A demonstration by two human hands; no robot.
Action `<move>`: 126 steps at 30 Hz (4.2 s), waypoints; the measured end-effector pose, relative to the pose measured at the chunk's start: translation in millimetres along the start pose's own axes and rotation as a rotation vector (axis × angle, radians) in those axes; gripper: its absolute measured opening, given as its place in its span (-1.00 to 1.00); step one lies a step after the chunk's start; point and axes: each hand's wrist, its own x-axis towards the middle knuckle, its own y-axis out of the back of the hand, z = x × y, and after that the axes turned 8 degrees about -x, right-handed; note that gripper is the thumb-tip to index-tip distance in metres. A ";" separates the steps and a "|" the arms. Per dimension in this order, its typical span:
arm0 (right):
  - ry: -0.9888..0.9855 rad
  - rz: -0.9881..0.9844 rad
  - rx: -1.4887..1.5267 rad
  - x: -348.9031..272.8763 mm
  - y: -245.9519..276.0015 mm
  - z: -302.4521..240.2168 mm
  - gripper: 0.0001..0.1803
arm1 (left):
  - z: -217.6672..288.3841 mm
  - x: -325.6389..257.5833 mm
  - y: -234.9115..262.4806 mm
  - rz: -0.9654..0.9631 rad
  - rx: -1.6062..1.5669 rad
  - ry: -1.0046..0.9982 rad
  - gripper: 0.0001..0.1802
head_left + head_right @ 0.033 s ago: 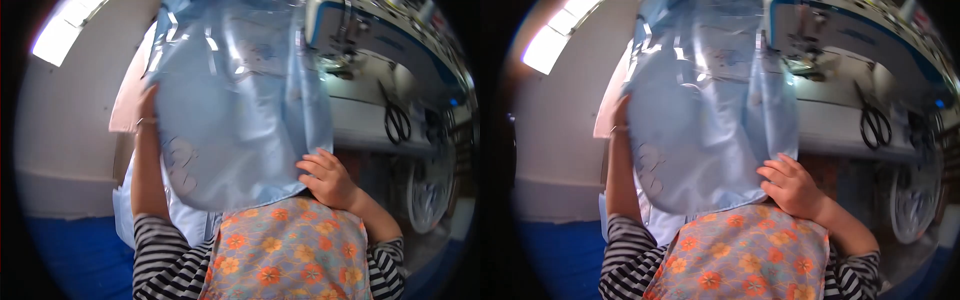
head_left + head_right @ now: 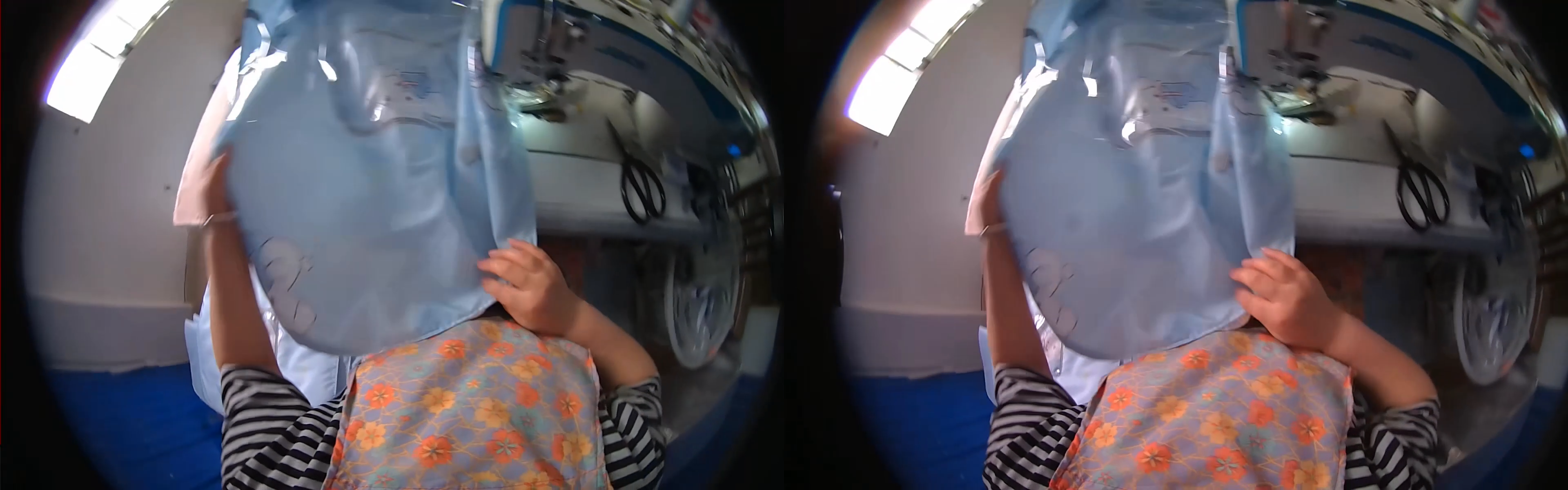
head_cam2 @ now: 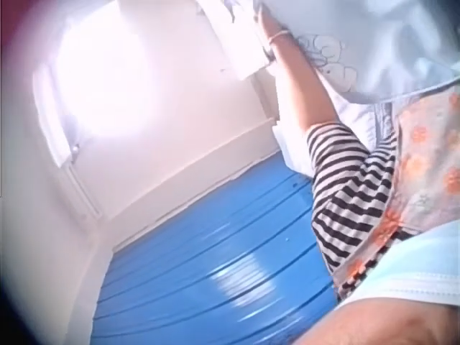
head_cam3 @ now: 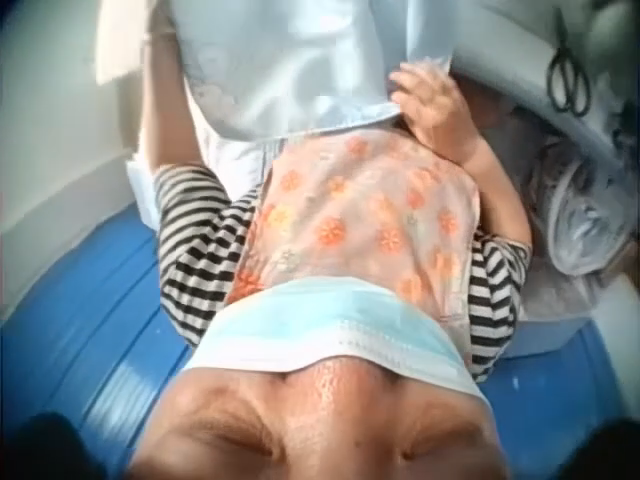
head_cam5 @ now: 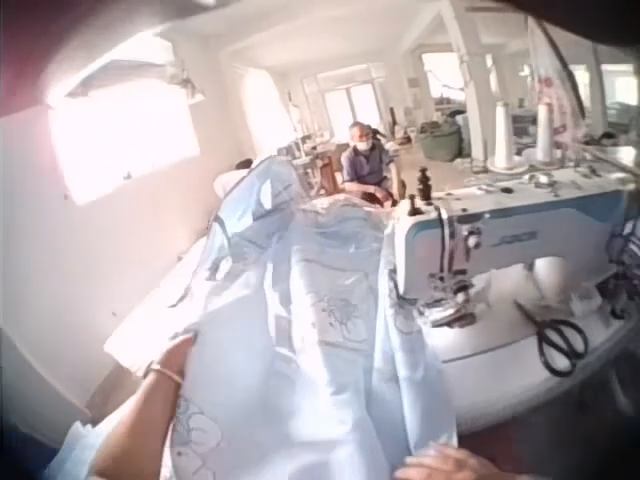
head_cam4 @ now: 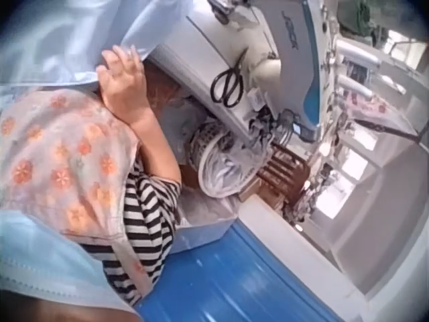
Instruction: The recorder uses an industrial sewing machine to assemble light blue textile bags with clear plastic windows and white trim.
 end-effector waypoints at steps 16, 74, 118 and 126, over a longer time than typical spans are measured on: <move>0.022 0.310 0.241 -0.6 -6.6 -16.8 -0.72 | 217.4 -202.7 82.4 0.453 1.562 -0.725 -0.47; -0.360 0.245 0.120 28.0 -19.8 100.7 -0.70 | 20.5 -120.0 -313.0 -1.125 0.740 -0.630 -0.63; -0.258 0.185 -0.193 31.0 -19.7 89.2 -0.67 | 37.6 -122.8 -120.8 -0.875 1.046 -0.671 -0.42; -0.314 0.149 -0.172 47.4 -19.8 116.4 -0.67 | 31.8 -87.1 -130.5 -0.897 1.100 -0.686 -0.43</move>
